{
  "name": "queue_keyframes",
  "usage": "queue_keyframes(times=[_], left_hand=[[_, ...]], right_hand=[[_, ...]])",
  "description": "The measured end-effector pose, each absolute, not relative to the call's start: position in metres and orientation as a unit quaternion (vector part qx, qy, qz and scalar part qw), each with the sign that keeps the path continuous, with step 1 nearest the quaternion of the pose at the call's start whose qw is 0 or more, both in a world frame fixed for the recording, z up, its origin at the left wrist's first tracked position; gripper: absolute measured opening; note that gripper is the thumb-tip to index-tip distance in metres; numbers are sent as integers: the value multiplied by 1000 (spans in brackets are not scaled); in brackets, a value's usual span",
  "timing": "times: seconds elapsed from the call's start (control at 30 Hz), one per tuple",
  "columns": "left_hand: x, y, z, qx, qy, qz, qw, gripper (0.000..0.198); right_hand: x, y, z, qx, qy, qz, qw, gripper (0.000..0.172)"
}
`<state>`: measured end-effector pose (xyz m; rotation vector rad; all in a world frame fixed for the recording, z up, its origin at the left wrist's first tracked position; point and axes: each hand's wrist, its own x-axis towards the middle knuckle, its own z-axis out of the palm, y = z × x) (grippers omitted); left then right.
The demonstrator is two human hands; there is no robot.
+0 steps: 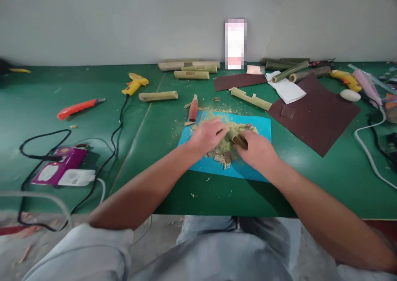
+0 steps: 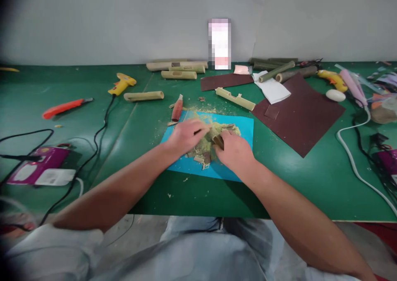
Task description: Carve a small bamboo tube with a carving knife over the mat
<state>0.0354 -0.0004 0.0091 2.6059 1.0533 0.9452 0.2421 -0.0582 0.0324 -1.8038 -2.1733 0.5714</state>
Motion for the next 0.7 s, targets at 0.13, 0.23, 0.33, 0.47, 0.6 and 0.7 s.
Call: queue_keyframes(times=[0.13, 0.23, 0.33, 0.47, 0.6, 0.7], left_hand=[[36, -4, 7, 892, 333, 290, 92, 29], [36, -4, 7, 884, 344, 304, 94, 30], [35, -3, 7, 879, 350, 307, 101, 28], [35, -2, 7, 875, 348, 322, 99, 29], [35, -4, 6, 885, 344, 295, 111, 28], [35, -4, 6, 871, 371, 308, 94, 27]], right_hand=[[241, -59, 34, -623, -749, 189, 125, 14], [242, -59, 33, -622, -751, 184, 127, 13], [243, -59, 32, -618, -753, 187, 129, 14], [243, -59, 32, -617, -754, 186, 128, 14], [242, -59, 33, -622, -751, 183, 123, 14], [242, -59, 34, -619, -753, 188, 117, 14]])
